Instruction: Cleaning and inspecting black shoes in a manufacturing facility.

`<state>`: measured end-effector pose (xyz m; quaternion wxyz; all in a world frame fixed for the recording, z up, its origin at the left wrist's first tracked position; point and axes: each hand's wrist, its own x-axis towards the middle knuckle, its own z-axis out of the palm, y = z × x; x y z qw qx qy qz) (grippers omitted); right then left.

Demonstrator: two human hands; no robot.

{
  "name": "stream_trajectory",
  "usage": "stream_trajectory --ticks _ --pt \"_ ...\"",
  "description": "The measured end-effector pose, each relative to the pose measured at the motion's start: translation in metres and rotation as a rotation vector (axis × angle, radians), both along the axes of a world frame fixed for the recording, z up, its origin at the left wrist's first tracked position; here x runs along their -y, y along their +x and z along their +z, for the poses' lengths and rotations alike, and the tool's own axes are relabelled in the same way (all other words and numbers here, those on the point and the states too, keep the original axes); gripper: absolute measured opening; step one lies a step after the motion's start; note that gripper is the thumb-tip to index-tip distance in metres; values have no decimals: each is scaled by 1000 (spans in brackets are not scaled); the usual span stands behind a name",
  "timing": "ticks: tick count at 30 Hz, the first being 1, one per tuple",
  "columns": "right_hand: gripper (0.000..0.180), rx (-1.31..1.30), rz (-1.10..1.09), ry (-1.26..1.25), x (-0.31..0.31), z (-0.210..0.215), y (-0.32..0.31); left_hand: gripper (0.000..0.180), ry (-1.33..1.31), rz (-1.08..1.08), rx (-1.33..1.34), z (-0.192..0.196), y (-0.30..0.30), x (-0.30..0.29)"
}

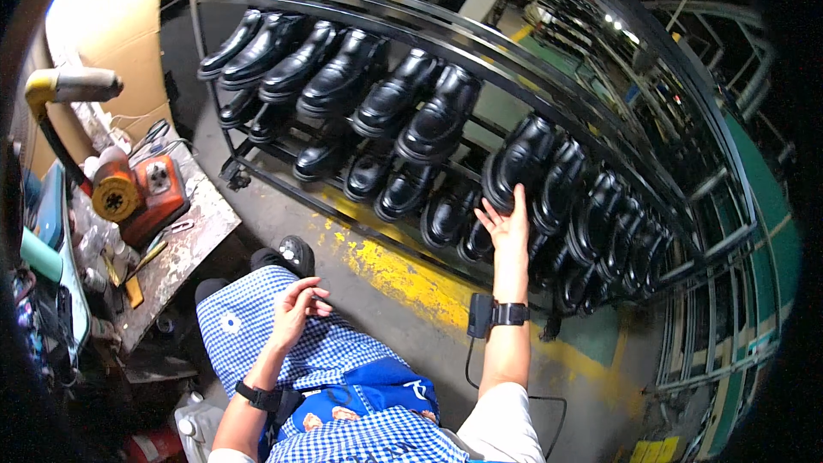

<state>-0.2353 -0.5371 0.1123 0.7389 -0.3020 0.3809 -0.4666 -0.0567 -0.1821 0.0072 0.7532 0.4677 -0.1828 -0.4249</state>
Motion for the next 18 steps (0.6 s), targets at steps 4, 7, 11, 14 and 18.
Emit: stream_trajectory --ticks 4,7,11,14,18 --pt "59 36 38 -32 -10 -11 9 26 -60 -74 -14 3 -6 -2" --pt "76 27 -1 52 -41 -16 28 27 -49 -52 -52 1 -4 -13" --pt "59 -253 30 -155 -94 -31 48 24 1 178 -31 7 9 -45" --pt "41 -352 370 -249 -130 -56 84 20 72 494 133 -12 30 -84" --pt "27 -395 908 -430 -191 -77 180 20 261 637 199 -22 42 -121"
